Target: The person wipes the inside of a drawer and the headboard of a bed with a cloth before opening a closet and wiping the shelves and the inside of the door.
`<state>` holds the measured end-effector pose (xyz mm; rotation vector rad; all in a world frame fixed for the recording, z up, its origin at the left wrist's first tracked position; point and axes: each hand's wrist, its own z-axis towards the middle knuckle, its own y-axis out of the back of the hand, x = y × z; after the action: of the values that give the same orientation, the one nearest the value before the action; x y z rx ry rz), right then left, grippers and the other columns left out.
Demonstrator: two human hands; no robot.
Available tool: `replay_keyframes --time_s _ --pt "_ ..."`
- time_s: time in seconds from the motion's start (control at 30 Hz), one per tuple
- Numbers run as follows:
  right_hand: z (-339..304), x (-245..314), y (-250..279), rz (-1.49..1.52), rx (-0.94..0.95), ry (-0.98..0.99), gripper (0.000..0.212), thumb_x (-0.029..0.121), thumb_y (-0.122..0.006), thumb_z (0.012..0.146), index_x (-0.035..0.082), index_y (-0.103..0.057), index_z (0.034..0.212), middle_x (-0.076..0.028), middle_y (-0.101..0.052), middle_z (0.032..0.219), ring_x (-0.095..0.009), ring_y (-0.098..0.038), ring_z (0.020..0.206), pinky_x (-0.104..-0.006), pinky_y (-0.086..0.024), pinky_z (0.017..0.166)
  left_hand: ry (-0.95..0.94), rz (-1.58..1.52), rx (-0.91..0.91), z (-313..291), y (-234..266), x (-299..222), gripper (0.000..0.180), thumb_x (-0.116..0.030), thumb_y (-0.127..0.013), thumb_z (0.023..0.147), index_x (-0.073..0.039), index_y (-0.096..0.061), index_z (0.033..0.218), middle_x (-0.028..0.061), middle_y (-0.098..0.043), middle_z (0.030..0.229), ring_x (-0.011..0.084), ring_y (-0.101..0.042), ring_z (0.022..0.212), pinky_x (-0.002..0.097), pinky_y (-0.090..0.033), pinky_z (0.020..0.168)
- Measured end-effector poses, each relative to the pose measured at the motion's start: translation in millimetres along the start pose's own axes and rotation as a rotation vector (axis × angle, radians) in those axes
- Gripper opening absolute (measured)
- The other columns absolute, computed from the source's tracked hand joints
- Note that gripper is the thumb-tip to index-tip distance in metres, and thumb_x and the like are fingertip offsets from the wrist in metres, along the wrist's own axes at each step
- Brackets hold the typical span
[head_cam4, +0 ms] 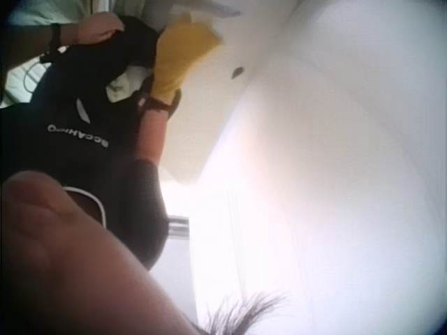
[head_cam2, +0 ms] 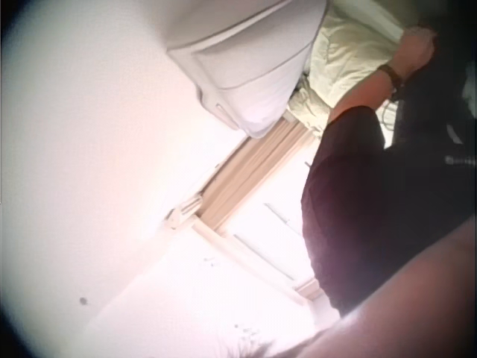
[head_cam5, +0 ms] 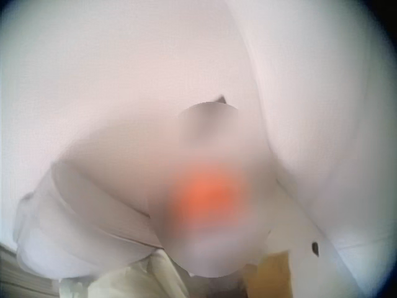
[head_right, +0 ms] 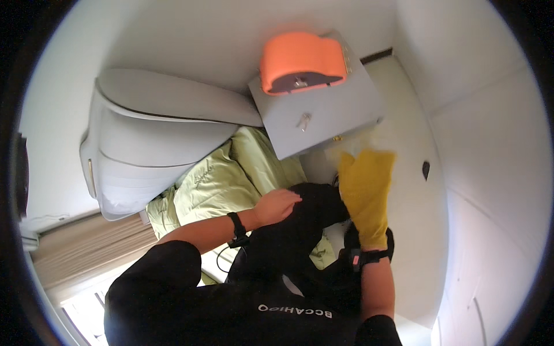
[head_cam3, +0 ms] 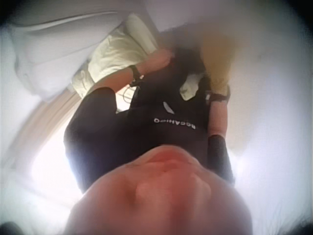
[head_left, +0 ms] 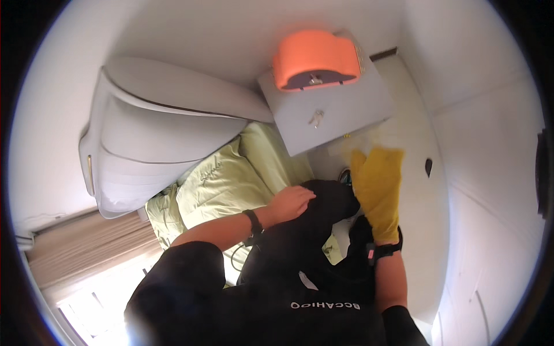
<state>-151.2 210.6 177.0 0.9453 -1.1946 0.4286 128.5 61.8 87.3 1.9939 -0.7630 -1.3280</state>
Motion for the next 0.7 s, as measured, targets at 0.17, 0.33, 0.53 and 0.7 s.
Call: replay_keyframes --time_s 0.17,0.33,0.53,0.7 --pt "30 112 24 -0.265 0.091 0.278 0.011 0.017 -0.069 0.074 0.018 -0.062 0.083 -0.001 -0.058 0.080 -0.023 -0.063 0.077 -0.0418 -0.048 0.064 -0.024 0.256 -0.343 4 242 -82 0.035 -0.006 -0.062 0.086 -0.009 -0.068 0.120 0.0127 -0.070 0.118 0.0364 -0.066 0.109 0.0486 -0.050 0.095" --pt "85 136 -45 -0.846 0.267 0.576 0.010 0.016 -0.068 0.076 0.018 -0.065 0.085 0.000 -0.058 0.083 -0.022 -0.062 0.079 -0.0438 -0.049 0.071 -0.247 0.616 -0.896 -15 498 -41 0.025 0.007 -0.059 0.080 -0.007 -0.069 0.098 0.0083 -0.071 0.095 0.0319 -0.066 0.090 0.0451 -0.049 0.083" --pt "200 298 -113 -1.565 0.293 0.751 0.030 0.014 -0.059 0.088 0.006 -0.070 0.115 -0.012 -0.062 0.106 -0.031 -0.062 0.102 -0.0505 -0.053 0.086 -0.147 0.398 -0.604 -14 566 31 0.016 -0.006 -0.055 0.089 -0.008 -0.070 0.084 0.0122 -0.069 0.084 0.0351 -0.065 0.081 0.0432 -0.051 0.075" --pt "266 343 -152 -0.595 0.245 0.558 0.028 0.015 -0.050 0.099 0.004 -0.067 0.117 -0.013 -0.064 0.104 -0.029 -0.062 0.099 -0.0465 -0.056 0.082 -0.152 0.355 -0.700 7 563 41 0.020 -0.012 -0.049 0.093 -0.002 -0.065 0.100 0.0109 -0.068 0.084 0.0271 -0.066 0.075 0.0356 -0.053 0.071"
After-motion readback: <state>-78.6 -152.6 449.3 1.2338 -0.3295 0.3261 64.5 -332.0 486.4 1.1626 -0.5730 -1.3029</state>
